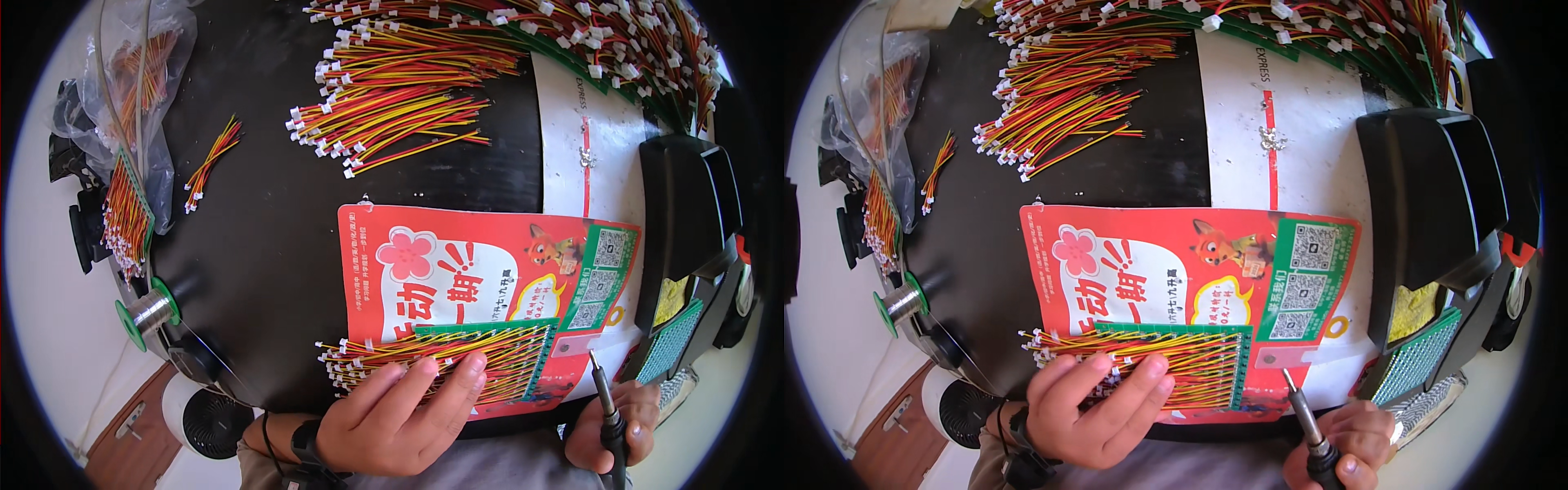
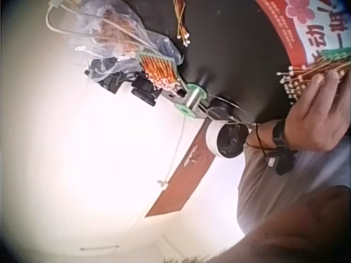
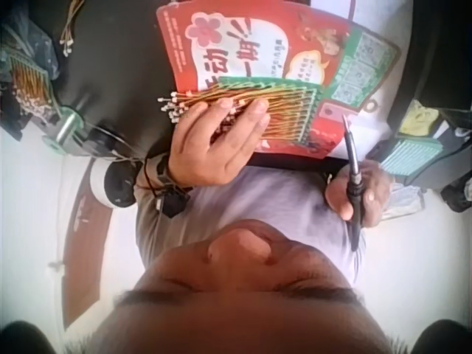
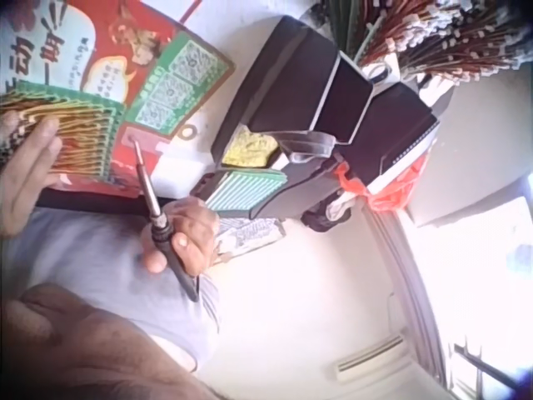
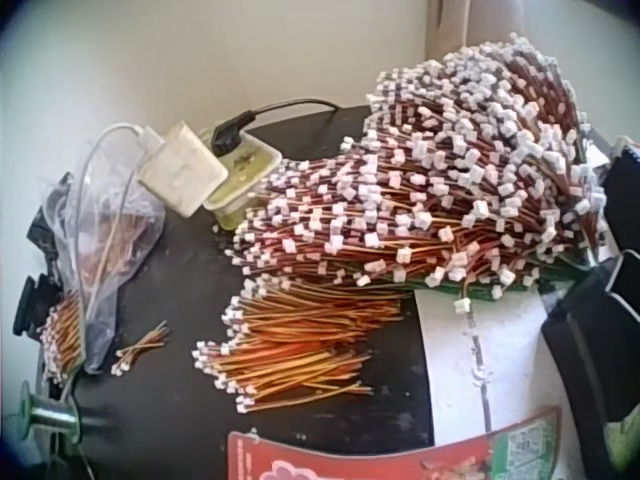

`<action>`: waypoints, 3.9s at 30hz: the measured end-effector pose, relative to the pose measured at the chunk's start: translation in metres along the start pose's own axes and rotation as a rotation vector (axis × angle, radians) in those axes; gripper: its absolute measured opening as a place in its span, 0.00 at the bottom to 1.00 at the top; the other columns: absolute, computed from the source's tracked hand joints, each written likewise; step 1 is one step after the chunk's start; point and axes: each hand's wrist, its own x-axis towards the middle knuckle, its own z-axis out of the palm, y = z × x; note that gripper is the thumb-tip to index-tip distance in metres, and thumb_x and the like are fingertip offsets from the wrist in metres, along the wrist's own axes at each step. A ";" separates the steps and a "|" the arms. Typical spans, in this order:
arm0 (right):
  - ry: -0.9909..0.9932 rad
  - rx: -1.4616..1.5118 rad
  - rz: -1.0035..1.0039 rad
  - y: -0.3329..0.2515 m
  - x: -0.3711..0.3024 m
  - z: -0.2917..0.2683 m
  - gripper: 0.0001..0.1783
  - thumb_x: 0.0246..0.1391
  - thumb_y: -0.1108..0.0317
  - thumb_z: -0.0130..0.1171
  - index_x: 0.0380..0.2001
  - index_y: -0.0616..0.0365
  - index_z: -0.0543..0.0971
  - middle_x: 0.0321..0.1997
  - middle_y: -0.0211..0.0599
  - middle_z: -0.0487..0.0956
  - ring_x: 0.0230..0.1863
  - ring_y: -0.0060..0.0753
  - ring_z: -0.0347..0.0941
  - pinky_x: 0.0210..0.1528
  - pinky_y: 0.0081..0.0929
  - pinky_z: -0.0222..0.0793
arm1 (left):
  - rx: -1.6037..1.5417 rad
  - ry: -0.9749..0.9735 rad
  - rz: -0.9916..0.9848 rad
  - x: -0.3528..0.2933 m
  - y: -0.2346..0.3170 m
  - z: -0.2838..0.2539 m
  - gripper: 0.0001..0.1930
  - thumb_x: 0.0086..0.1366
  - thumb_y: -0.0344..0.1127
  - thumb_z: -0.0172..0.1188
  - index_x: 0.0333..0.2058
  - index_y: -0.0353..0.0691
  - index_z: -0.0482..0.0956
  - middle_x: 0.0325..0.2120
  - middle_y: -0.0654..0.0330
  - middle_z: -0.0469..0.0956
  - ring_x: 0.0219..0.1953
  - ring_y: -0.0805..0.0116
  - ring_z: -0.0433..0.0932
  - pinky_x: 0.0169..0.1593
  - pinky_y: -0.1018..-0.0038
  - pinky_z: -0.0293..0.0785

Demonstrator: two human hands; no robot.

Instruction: Soldering multi-colored wire connectors onto green circuit boards at a workstation.

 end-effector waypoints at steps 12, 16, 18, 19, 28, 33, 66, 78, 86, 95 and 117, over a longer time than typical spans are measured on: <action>-0.015 -0.011 0.002 0.000 0.001 -0.003 0.29 0.66 0.43 0.49 0.53 0.58 0.73 0.21 0.31 0.61 0.22 0.25 0.51 0.21 0.26 0.42 | -0.069 -0.040 -0.015 0.001 -0.001 -0.001 0.12 0.66 0.44 0.62 0.45 0.51 0.85 0.50 0.71 0.82 0.54 0.60 0.76 0.47 0.71 0.74; -0.026 0.016 0.013 0.001 0.000 -0.005 0.29 0.66 0.43 0.48 0.53 0.58 0.73 0.21 0.31 0.60 0.21 0.25 0.51 0.21 0.26 0.43 | -0.085 -0.036 -0.032 0.002 -0.002 -0.001 0.11 0.67 0.43 0.62 0.45 0.51 0.85 0.50 0.72 0.82 0.54 0.62 0.76 0.45 0.73 0.73; -0.050 0.089 0.078 -0.005 0.001 -0.008 0.29 0.66 0.43 0.48 0.53 0.58 0.73 0.21 0.31 0.60 0.22 0.25 0.51 0.21 0.25 0.43 | -0.090 -0.038 -0.042 0.002 -0.001 -0.001 0.11 0.67 0.43 0.61 0.45 0.52 0.85 0.50 0.72 0.82 0.53 0.62 0.76 0.46 0.72 0.73; -0.057 0.115 0.101 -0.007 0.001 -0.009 0.29 0.66 0.42 0.48 0.53 0.58 0.73 0.21 0.31 0.60 0.22 0.25 0.51 0.21 0.25 0.43 | -0.066 -0.031 -0.040 0.003 -0.001 -0.002 0.11 0.67 0.44 0.61 0.45 0.52 0.85 0.50 0.72 0.82 0.54 0.62 0.75 0.48 0.69 0.73; -0.015 0.016 0.023 -0.001 -0.001 -0.005 0.30 0.66 0.41 0.50 0.53 0.58 0.73 0.22 0.32 0.62 0.23 0.26 0.52 0.21 0.25 0.45 | -0.128 -0.051 -0.050 0.002 -0.003 -0.002 0.13 0.66 0.48 0.61 0.45 0.52 0.85 0.51 0.71 0.81 0.58 0.59 0.71 0.60 0.55 0.71; -0.024 0.032 0.026 -0.001 -0.001 -0.004 0.30 0.66 0.41 0.49 0.53 0.58 0.73 0.23 0.32 0.62 0.23 0.26 0.53 0.21 0.25 0.46 | -0.091 -0.058 -0.008 0.000 -0.004 -0.001 0.14 0.67 0.50 0.61 0.45 0.52 0.85 0.50 0.71 0.82 0.58 0.60 0.72 0.59 0.58 0.72; 0.015 0.091 0.095 -0.005 0.004 0.001 0.29 0.64 0.38 0.51 0.48 0.55 0.71 0.26 0.30 0.65 0.25 0.25 0.57 0.18 0.20 0.48 | -0.096 -0.064 0.009 0.008 0.003 0.003 0.14 0.70 0.44 0.57 0.52 0.52 0.81 0.55 0.64 0.79 0.60 0.60 0.73 0.64 0.62 0.66; 0.001 0.100 0.078 -0.004 0.003 0.002 0.30 0.64 0.38 0.52 0.48 0.56 0.71 0.26 0.32 0.66 0.25 0.26 0.58 0.19 0.22 0.48 | -0.113 -0.104 0.032 0.011 0.000 -0.002 0.12 0.70 0.36 0.55 0.48 0.44 0.83 0.52 0.64 0.82 0.57 0.67 0.77 0.61 0.71 0.70; 0.019 0.134 0.074 -0.005 0.004 0.001 0.30 0.64 0.39 0.52 0.50 0.57 0.71 0.26 0.33 0.66 0.24 0.27 0.58 0.18 0.21 0.49 | -0.071 -0.079 0.082 -0.002 -0.002 -0.004 0.22 0.67 0.55 0.60 0.52 0.47 0.80 0.53 0.53 0.78 0.59 0.52 0.73 0.58 0.53 0.72; -0.108 0.046 0.004 -0.011 0.007 -0.009 0.23 0.71 0.52 0.46 0.60 0.55 0.64 0.29 0.39 0.73 0.24 0.31 0.66 0.24 0.27 0.61 | -0.300 -0.043 -0.089 0.010 -0.018 -0.005 0.38 0.53 0.58 0.69 0.57 0.41 0.75 0.56 0.46 0.73 0.55 0.47 0.72 0.58 0.49 0.68; -0.109 0.339 -0.117 -0.001 0.005 0.004 0.16 0.58 0.75 0.59 0.47 0.57 0.67 0.49 0.67 0.78 0.37 0.50 0.84 0.35 0.35 0.80 | -0.169 0.553 -0.107 -0.010 0.021 -0.029 0.38 0.38 0.42 0.81 0.53 0.53 0.80 0.39 0.59 0.70 0.36 0.63 0.75 0.32 0.70 0.75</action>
